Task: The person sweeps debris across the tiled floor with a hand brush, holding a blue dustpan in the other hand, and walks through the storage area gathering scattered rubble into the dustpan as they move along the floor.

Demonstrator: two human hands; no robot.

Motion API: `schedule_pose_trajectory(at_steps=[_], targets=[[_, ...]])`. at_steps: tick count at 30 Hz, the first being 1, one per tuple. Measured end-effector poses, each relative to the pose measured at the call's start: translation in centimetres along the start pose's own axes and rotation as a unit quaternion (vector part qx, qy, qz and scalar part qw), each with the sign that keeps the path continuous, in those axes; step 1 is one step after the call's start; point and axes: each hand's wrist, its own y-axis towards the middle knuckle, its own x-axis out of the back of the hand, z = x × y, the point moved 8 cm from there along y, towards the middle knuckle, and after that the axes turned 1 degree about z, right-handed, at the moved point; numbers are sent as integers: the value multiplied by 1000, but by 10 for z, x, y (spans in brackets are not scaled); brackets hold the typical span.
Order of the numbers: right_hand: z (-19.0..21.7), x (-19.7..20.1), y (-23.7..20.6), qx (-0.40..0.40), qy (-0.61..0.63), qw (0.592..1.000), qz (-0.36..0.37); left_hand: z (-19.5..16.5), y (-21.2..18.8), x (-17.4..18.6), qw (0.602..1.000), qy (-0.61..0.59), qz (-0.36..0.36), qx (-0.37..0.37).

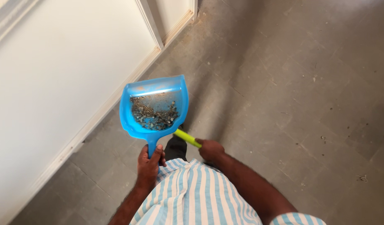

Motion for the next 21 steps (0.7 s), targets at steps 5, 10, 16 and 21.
schedule_pose_trajectory(at_steps=[5, 10, 16, 21], targets=[[-9, 58, 94, -66, 52, 992, -90, -50, 50, 28, 999, 35, -20, -16], [-84, 134, 132, -183, 110, 958, -190, -85, 107, 28, 998, 65, 13, -20], [-194, 161, 56, -246, 176, 915, -266, -95, 177, -29, 987, 94, 129, -19], [-228, 84, -17, -266, 224, 900, -262, -91, 225, -97, 970, 124, 211, -16]])
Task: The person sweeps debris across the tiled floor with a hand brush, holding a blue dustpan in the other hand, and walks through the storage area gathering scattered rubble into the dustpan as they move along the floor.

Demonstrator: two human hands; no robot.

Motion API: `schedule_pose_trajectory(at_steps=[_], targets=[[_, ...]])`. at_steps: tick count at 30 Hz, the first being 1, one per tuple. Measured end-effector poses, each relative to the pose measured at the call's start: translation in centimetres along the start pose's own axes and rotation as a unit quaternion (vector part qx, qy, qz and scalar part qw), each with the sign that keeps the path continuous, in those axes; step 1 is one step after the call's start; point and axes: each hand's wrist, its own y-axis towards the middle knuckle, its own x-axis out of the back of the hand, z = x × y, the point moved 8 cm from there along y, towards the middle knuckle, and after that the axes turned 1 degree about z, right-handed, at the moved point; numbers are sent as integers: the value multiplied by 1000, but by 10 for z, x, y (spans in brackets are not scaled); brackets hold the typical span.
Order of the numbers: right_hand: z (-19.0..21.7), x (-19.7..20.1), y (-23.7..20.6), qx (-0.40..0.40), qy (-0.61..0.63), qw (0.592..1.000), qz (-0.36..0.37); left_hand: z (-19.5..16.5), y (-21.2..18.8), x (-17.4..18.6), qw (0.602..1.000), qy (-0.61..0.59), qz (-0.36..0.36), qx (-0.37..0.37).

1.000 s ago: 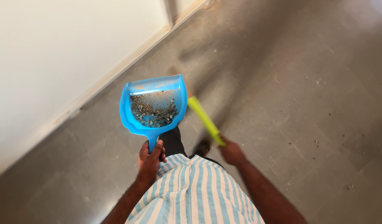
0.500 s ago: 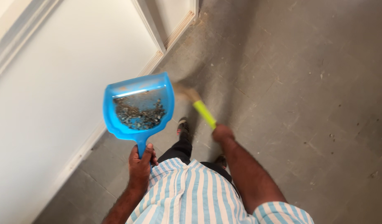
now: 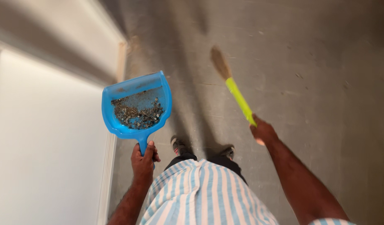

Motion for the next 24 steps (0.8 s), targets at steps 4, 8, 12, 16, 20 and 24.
schedule_pose_trajectory(at_steps=[4, 8, 12, 16, 20, 24], targets=[[-26, -65, -74, -44, 50, 997, 33, 2, 43, -29, 996, 24, 86, 24], [-45, -110, -110, -134, 119, 982, 60, -5, 80, -53, 979, 109, 169, 23], [-61, -106, -90, -172, 103, 976, 87, -17, 105, -74, 956, 198, 212, 51], [-81, -80, -58, -227, 80, 968, 75, -26, 112, -111, 952, 214, 214, 50], [-90, -48, -29, -128, 47, 988, 66, -45, 106, -146, 966, 197, 167, 19], [-131, -23, -10, -116, 44, 985, 119, -26, 93, -196, 989, 123, 85, 13]])
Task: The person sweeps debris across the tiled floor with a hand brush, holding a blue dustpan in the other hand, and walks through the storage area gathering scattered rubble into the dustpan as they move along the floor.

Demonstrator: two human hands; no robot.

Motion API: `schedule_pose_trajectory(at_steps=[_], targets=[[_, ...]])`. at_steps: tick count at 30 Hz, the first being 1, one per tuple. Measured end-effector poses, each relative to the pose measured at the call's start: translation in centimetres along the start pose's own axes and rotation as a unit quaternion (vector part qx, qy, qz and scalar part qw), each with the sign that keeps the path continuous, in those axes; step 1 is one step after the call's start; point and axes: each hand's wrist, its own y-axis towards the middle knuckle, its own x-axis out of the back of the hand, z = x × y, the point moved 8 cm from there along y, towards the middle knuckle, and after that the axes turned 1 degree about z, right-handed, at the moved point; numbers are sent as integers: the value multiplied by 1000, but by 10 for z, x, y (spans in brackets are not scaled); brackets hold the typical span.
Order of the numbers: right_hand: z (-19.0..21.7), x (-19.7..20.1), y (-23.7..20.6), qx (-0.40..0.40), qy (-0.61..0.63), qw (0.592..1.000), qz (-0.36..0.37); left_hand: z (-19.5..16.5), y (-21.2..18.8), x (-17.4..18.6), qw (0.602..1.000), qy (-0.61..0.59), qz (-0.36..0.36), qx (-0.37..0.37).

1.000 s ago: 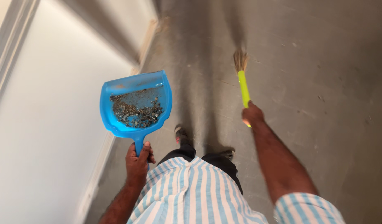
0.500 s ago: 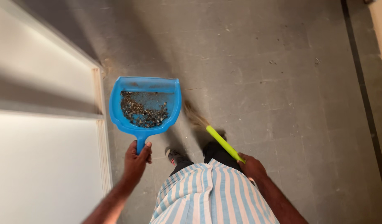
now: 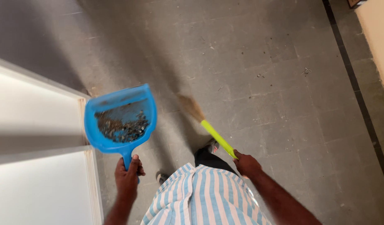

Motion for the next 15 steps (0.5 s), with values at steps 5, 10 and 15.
schedule_pose_trajectory(at_steps=[5, 10, 15], targets=[[-36, 34, 26, 46, -17, 996, 74, 15, 9, -71, 996, -74, -28, 43], [-107, 80, 65, -34, -67, 993, 96, -3, 17, -139, 996, -63, 9, 55], [-141, 144, 119, -76, -101, 992, -21, -11, 22, -182, 997, -7, 26, 74]])
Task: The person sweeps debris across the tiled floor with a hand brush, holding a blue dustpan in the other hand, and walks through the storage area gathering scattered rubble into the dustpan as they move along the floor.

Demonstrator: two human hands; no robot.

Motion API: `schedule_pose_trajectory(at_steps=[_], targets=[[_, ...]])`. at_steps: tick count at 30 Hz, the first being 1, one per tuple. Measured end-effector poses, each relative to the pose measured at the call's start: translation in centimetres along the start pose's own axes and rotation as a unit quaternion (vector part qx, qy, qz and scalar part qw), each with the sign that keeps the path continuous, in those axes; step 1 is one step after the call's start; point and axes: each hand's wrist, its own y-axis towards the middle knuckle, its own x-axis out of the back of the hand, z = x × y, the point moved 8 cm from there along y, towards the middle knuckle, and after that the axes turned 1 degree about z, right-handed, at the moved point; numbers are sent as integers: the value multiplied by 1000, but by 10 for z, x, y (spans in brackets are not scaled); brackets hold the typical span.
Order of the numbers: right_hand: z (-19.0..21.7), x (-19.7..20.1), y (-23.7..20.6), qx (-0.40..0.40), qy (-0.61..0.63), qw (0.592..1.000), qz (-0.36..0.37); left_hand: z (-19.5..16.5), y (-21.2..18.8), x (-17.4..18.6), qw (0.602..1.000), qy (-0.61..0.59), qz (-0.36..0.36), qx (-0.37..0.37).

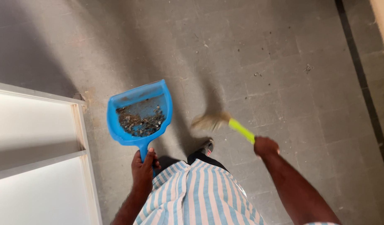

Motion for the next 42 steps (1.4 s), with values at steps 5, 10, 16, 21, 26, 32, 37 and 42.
schedule_pose_trajectory(at_steps=[5, 10, 16, 21, 26, 32, 37, 42], targets=[[-12, 34, 26, 8, 147, 988, -56, -10, 18, -50, 999, 17, 30, 31], [-20, -9, 0, -31, 260, 961, -92, -32, 48, -97, 993, 59, 93, 30], [8, -136, -100, -169, 481, 858, -55, -69, 106, -155, 962, 157, 208, 80], [85, -180, -171, -326, 572, 752, 37, -119, 183, -196, 927, 202, 313, 42], [178, -169, -154, -422, 851, 310, 44, -146, 256, -217, 907, 248, 338, 36], [239, -115, -89, -292, 871, 345, 191, -162, 298, -213, 884, 282, 369, 51], [259, -37, -31, -145, 825, 512, 190, -158, 298, -189, 893, 269, 354, 71], [254, 23, 2, -176, 830, 524, 73, -159, 287, -192, 886, 256, 382, 56]])
